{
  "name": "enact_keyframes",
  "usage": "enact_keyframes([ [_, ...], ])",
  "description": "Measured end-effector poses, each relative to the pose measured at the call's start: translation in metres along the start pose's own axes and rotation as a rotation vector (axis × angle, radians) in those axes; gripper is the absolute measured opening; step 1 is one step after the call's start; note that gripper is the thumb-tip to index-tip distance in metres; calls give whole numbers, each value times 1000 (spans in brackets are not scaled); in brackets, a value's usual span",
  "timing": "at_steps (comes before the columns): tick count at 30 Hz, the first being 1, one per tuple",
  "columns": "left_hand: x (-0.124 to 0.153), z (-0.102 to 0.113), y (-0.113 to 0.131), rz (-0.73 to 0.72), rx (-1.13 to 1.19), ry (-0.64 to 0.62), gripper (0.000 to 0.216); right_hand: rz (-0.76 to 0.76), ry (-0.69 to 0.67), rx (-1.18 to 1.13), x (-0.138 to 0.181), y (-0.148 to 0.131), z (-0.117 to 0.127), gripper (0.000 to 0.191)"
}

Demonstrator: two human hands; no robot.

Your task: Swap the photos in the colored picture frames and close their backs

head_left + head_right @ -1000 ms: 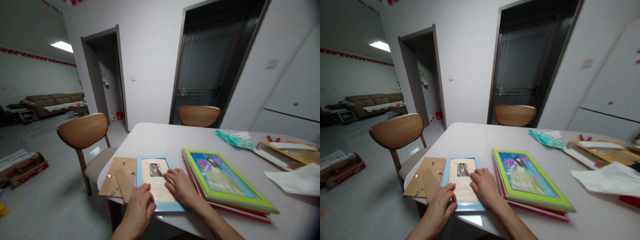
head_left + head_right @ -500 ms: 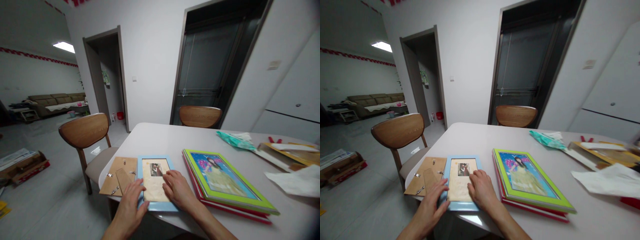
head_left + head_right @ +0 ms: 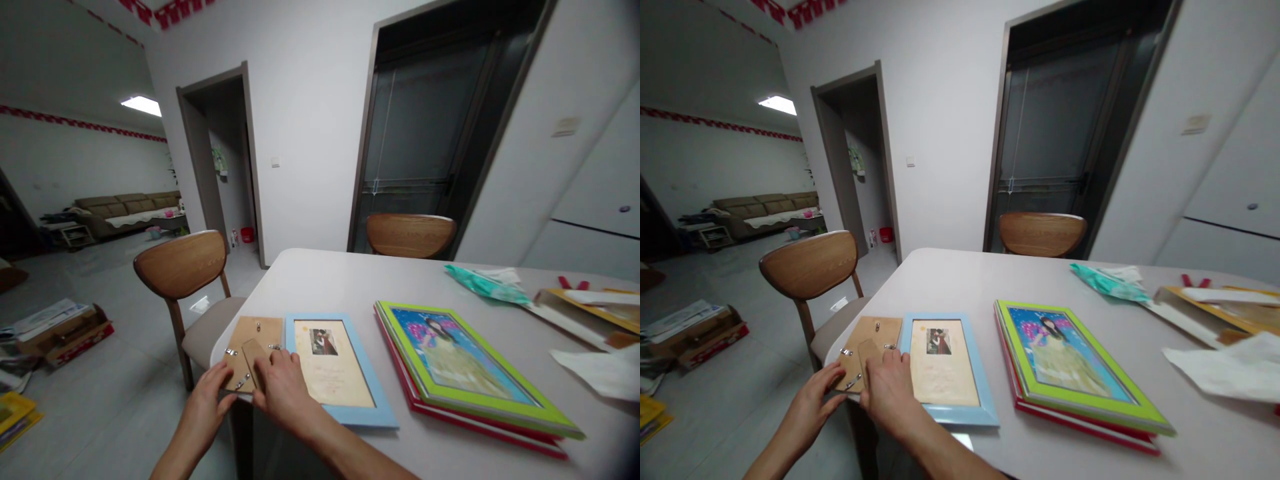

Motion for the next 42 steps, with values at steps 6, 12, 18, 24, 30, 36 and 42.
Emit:
enact_keyframes([
  [6,3,29,34,-151,81,143,35,11,161,-265,11,12,36,38],
  [12,9,13,113,-280,222,96,32,-68,217,-277,61,57,85,27],
  [18,12,-36,157,-280,253,-101,29,-212,126,-167,101,110,76,30],
  [24,14,-47,156,-252,194,-194,26,-167,126,-110,100,112,64,32],
  [30,20,-52,145,-258,206,-288,43,-107,169,-159,91,101,62,30],
  [36,19,-56,144,-267,212,-369,19,-94,135,-74,80,102,53,27],
  [42,13,-53,139,-213,209,-391,17,-26,152,6,80,101,53,26],
])
Point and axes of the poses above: each hand's wrist, its own x-axis away from the middle knuckle, its own z-axis out of the back of the hand, y = z × x, the point moved 9 cm from there along -x, towards the middle knuckle, and after that the axes turned 8 degrees about z, right-handed, at the moved point
